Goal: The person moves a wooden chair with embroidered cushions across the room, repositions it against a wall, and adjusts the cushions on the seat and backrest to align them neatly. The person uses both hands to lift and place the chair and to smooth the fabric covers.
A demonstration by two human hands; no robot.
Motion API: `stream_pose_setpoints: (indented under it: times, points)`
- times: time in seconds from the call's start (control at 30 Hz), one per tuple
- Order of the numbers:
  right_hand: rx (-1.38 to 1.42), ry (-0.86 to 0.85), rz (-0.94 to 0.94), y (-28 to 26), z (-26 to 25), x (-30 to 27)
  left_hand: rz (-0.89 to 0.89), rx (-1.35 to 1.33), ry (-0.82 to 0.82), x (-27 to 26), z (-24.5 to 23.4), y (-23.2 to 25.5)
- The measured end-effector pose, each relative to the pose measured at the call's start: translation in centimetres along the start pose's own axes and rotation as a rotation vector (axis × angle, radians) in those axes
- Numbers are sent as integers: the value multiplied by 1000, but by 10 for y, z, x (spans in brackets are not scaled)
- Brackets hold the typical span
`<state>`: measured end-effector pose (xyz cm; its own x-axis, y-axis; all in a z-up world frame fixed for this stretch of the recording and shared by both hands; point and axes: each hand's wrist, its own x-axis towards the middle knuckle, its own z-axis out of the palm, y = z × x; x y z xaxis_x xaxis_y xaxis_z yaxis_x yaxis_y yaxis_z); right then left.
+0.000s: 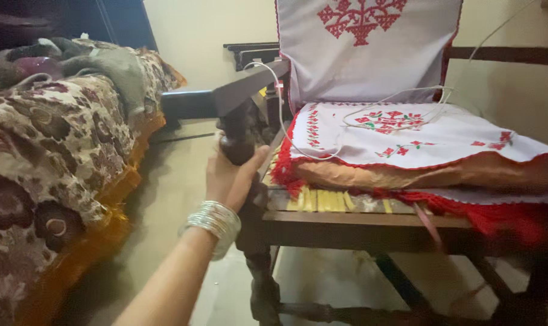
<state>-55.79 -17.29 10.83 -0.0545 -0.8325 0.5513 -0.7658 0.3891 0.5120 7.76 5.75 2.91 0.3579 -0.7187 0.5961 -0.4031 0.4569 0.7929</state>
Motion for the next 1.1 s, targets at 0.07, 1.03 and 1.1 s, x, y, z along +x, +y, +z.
stream_pose_setpoints:
  times: [0.07,1.03,1.1]
  points:
    - [-18,-37,8,-6,-1,-13,29,-21,4,1,-2,-2]
    - [-784,-269,-351,-19,-185,-254,107,-226,53,13,16,-39]
    - [-749,-234,-354,-15,-189,-257,87,-235,62,11,16,-35]
